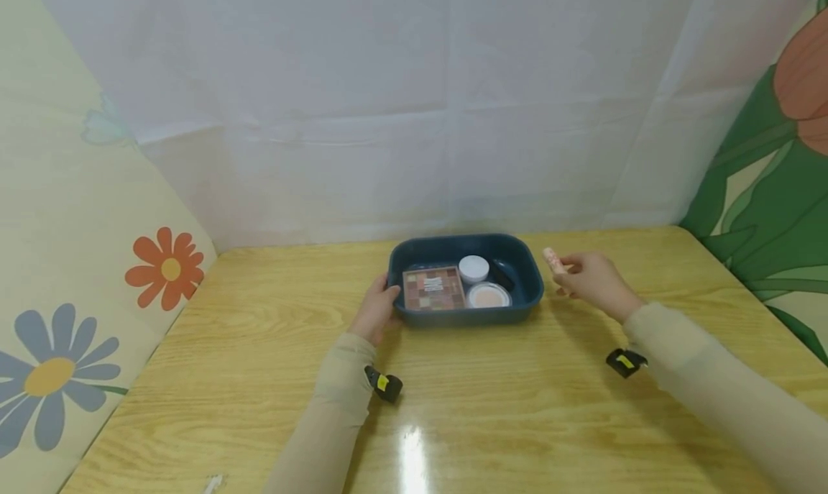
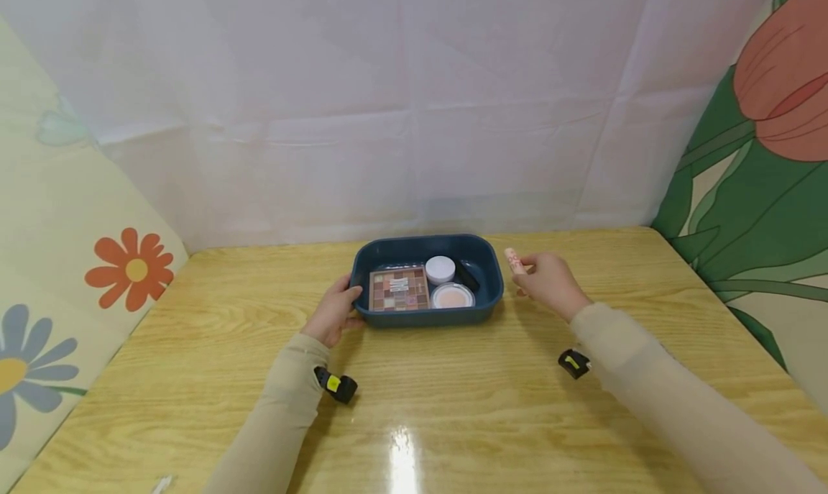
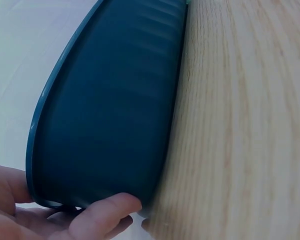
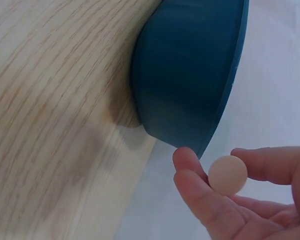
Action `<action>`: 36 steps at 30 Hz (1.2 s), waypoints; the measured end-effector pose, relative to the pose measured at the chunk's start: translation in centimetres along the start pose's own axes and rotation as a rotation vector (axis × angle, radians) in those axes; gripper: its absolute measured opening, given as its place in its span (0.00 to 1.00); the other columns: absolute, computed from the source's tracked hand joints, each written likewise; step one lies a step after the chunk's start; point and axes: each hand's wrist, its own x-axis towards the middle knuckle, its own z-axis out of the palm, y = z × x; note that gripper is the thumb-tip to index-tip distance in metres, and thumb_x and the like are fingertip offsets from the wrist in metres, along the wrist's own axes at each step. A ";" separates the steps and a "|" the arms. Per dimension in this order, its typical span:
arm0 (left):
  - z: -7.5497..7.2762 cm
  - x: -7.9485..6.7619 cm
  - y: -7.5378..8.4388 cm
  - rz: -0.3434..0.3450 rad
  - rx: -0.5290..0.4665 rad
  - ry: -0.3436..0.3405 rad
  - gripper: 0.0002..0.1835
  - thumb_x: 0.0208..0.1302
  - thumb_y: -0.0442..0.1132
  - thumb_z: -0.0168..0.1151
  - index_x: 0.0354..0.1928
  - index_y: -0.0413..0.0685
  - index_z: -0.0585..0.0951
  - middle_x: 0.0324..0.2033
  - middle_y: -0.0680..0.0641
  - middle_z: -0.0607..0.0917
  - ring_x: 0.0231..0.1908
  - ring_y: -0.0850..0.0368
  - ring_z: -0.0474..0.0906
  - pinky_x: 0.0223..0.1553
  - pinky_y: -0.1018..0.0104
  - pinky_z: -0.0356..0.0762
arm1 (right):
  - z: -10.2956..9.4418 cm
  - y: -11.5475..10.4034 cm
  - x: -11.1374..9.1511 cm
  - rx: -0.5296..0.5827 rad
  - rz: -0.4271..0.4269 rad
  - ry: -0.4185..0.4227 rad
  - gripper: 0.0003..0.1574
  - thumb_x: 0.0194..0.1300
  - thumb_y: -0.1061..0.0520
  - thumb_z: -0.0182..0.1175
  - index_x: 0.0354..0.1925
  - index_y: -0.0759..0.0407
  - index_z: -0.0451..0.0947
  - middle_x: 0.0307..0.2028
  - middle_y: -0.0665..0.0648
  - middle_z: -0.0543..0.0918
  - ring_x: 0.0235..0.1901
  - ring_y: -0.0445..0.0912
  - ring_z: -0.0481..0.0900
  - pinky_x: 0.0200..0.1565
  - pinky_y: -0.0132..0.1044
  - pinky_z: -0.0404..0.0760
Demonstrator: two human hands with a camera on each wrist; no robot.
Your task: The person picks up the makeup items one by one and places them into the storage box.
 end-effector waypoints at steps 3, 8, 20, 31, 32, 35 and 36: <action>0.0 0.0 0.0 0.000 0.005 -0.001 0.25 0.76 0.33 0.38 0.73 0.38 0.56 0.69 0.34 0.61 0.67 0.37 0.59 0.57 0.31 0.65 | 0.1 -0.3 0.0 -0.004 0.009 -0.001 0.33 0.67 0.65 0.55 0.59 0.90 0.57 0.49 0.85 0.73 0.36 0.58 0.85 0.38 0.44 0.85; -0.1 0.1 0.0 -0.006 0.007 -0.003 0.25 0.76 0.33 0.38 0.73 0.39 0.57 0.69 0.34 0.61 0.67 0.37 0.58 0.57 0.31 0.64 | 0.2 -0.7 0.1 -0.017 0.011 0.003 0.33 0.68 0.64 0.55 0.60 0.89 0.57 0.49 0.84 0.74 0.36 0.56 0.85 0.39 0.46 0.85; -0.1 0.1 -0.1 -0.003 0.004 0.002 0.26 0.76 0.33 0.39 0.73 0.39 0.56 0.70 0.35 0.61 0.67 0.37 0.59 0.56 0.30 0.64 | 0.5 -1.6 0.2 -0.063 -0.039 0.012 0.30 0.67 0.66 0.55 0.57 0.89 0.61 0.45 0.83 0.77 0.34 0.59 0.84 0.34 0.43 0.85; -0.1 0.1 0.0 -0.006 -0.001 -0.005 0.26 0.76 0.33 0.38 0.73 0.40 0.56 0.71 0.35 0.59 0.68 0.36 0.57 0.57 0.30 0.63 | 0.6 -2.7 0.8 -0.129 -0.096 0.052 0.29 0.69 0.60 0.54 0.55 0.87 0.67 0.37 0.76 0.82 0.27 0.54 0.83 0.26 0.35 0.79; -0.1 0.1 0.0 -0.007 -0.003 -0.005 0.26 0.76 0.33 0.38 0.73 0.40 0.56 0.71 0.35 0.59 0.68 0.36 0.57 0.57 0.31 0.63 | 0.7 -2.8 0.9 -0.135 -0.092 0.052 0.29 0.70 0.59 0.54 0.55 0.86 0.67 0.37 0.75 0.83 0.27 0.53 0.82 0.27 0.35 0.79; -0.1 0.2 -0.1 -0.006 -0.003 -0.007 0.26 0.76 0.33 0.38 0.73 0.40 0.56 0.71 0.36 0.59 0.68 0.37 0.57 0.57 0.31 0.64 | 0.7 -3.0 1.1 -0.122 -0.085 0.041 0.28 0.69 0.61 0.54 0.56 0.86 0.66 0.38 0.76 0.82 0.29 0.55 0.83 0.28 0.36 0.81; -0.1 0.2 -0.1 -0.005 -0.002 -0.008 0.26 0.76 0.33 0.37 0.73 0.40 0.56 0.71 0.36 0.59 0.68 0.37 0.57 0.57 0.31 0.64 | 0.7 -3.1 1.2 -0.114 -0.085 0.035 0.28 0.69 0.62 0.54 0.57 0.87 0.65 0.38 0.76 0.82 0.30 0.56 0.83 0.29 0.38 0.82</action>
